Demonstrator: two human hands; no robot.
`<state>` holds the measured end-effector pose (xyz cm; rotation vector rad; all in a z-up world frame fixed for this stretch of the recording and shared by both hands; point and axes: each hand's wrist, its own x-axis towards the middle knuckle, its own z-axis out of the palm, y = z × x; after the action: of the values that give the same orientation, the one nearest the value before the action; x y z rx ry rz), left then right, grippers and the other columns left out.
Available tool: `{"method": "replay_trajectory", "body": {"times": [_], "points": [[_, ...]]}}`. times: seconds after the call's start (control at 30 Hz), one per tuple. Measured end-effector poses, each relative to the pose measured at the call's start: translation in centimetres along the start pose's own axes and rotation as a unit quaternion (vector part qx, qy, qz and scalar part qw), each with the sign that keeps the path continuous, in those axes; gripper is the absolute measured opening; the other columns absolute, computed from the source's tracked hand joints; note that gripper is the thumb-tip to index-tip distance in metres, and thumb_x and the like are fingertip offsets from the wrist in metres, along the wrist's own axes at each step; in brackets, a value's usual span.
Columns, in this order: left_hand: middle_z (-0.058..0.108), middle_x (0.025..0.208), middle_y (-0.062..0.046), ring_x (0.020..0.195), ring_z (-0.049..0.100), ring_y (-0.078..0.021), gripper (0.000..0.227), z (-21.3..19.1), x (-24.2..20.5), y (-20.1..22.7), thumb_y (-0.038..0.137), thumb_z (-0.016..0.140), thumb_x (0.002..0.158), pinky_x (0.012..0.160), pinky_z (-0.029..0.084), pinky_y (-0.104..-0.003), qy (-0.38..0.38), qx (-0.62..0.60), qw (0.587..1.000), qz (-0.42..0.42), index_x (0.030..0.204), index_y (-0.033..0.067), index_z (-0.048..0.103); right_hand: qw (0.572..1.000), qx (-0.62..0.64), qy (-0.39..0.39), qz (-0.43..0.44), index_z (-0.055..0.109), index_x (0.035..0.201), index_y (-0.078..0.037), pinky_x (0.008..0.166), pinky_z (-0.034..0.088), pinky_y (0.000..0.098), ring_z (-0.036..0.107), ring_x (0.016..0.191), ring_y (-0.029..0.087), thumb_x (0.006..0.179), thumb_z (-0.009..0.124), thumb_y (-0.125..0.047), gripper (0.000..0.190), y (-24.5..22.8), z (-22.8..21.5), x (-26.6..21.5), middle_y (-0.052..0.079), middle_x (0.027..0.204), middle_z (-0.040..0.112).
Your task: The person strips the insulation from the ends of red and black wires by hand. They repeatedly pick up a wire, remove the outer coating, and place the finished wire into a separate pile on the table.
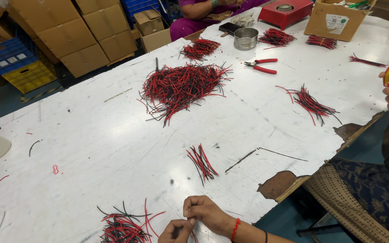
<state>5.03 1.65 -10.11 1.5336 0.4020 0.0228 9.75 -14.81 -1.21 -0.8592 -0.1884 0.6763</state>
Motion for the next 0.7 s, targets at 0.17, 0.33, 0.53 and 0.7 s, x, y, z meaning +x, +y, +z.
{"method": "replay_trajectory", "body": {"times": [0.17, 0.33, 0.53, 0.7], "points": [[0.080, 0.070, -0.011, 0.068, 0.071, -0.0121, 0.017, 0.1, 0.5, -0.4, 0.006, 0.087, 0.074, 0.071, 0.054, -0.027, 0.025, -0.011, 0.999, -0.025, 0.072, -0.0031, 0.073, 1.000, 0.006, -0.001, -0.005, 0.063, 0.088, -0.002, 0.070, 0.046, 0.0230, 0.055, 0.070, 0.008, 0.090, 0.064, -0.005, 0.004, 0.1, -0.1, 0.1, 0.002, 0.076, 0.060], [0.071, 0.069, -0.006, 0.067, 0.059, -0.0108, 0.016, -0.1, -0.9, 1.1, 0.009, 0.086, 0.078, 0.066, 0.046, -0.025, 0.069, -0.022, 0.997, -0.010, 0.078, -0.0036, 0.076, 0.998, -0.001, 0.061, -0.027, 0.065, 0.097, -0.002, 0.069, 0.048, 0.0238, 0.057, 0.072, 0.009, 0.092, 0.064, -0.011, 0.010, 0.0, 0.3, 0.0, 0.001, 0.080, 0.063], [0.070, 0.082, -0.005, 0.080, 0.059, -0.0124, 0.016, -0.5, -3.9, 5.1, 0.013, 0.081, 0.083, 0.074, 0.047, -0.023, 0.106, -0.166, 0.980, 0.005, 0.086, -0.0021, 0.075, 0.997, 0.006, 0.075, -0.034, 0.065, 0.099, -0.001, 0.066, 0.048, 0.0266, 0.058, 0.070, 0.012, 0.097, 0.062, -0.010, 0.009, 0.4, -0.8, 0.6, 0.004, 0.078, 0.062], [0.070, 0.086, -0.008, 0.084, 0.065, -0.0152, 0.015, -0.8, -4.4, 7.3, 0.011, 0.076, 0.087, 0.083, 0.053, -0.028, 0.084, -0.345, 0.934, -0.032, 0.086, -0.0022, 0.069, 0.990, -0.083, 0.110, -0.037, 0.067, 0.099, 0.002, 0.069, 0.049, 0.0262, 0.057, 0.072, 0.011, 0.096, 0.064, -0.011, 0.013, -0.2, -0.1, -0.3, 0.002, 0.079, 0.063]]}}
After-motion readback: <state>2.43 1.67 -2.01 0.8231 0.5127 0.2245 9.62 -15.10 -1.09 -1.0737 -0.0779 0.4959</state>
